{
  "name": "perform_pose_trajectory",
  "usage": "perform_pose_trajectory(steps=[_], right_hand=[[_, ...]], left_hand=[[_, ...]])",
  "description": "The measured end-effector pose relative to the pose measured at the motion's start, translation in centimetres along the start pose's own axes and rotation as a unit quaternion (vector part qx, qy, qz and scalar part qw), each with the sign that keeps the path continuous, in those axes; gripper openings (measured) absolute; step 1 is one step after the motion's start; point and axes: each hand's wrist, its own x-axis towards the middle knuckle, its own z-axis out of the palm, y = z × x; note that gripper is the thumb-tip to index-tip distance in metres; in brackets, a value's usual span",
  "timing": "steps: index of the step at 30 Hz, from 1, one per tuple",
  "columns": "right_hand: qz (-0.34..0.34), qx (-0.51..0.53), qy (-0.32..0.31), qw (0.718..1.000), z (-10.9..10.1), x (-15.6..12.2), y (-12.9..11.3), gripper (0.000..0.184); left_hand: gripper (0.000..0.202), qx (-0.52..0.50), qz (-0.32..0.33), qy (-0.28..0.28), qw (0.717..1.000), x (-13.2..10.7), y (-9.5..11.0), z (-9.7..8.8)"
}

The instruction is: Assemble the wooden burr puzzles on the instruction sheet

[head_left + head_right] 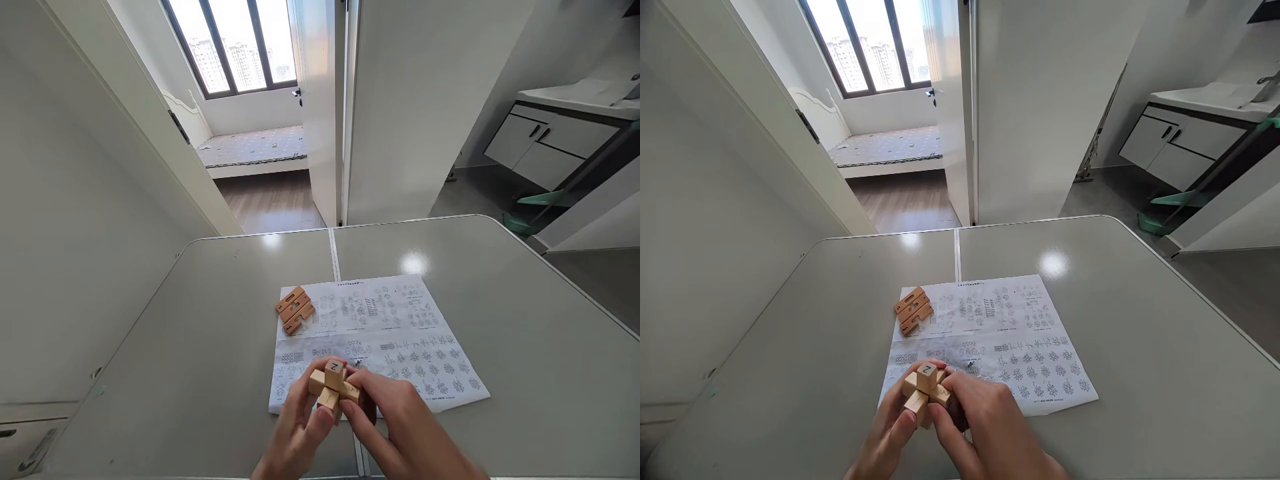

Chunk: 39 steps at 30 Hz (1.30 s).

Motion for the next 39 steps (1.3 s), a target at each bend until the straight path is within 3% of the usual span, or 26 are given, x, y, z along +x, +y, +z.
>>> perform_pose_trajectory(steps=[7, 20, 27, 34, 39], right_hand=[[-0.086, -0.11, 0.034, 0.99, -0.1, -0.2, 0.0, 0.013], [-0.11, -0.138, 0.018, 0.984, -0.5, -0.2, 0.5, 0.025], [-0.116, -0.143, 0.041, 0.982, 0.1, -0.2, 1.0, 0.026], [-0.142, -0.152, 0.038, 0.977, -0.2, -0.2, 1.1, 0.028], [-0.157, -0.192, 0.027, 0.968, -0.4, 0.1, 1.3, 0.029]], left_hand=[[0.08, 0.021, -0.002, -0.043, 0.999, -0.1, 0.1, -1.3], [0.079, 0.105, 0.037, 0.003, 0.994, -0.5, -0.3, -1.1], [0.083, 0.075, 0.064, -0.01, 0.995, -0.4, -0.9, -0.9], [0.076, 0.138, 0.051, 0.014, 0.989, -1.1, -0.5, -1.3], [0.071, 0.116, 0.02, 0.018, 0.993, -0.9, -0.4, -1.2]])
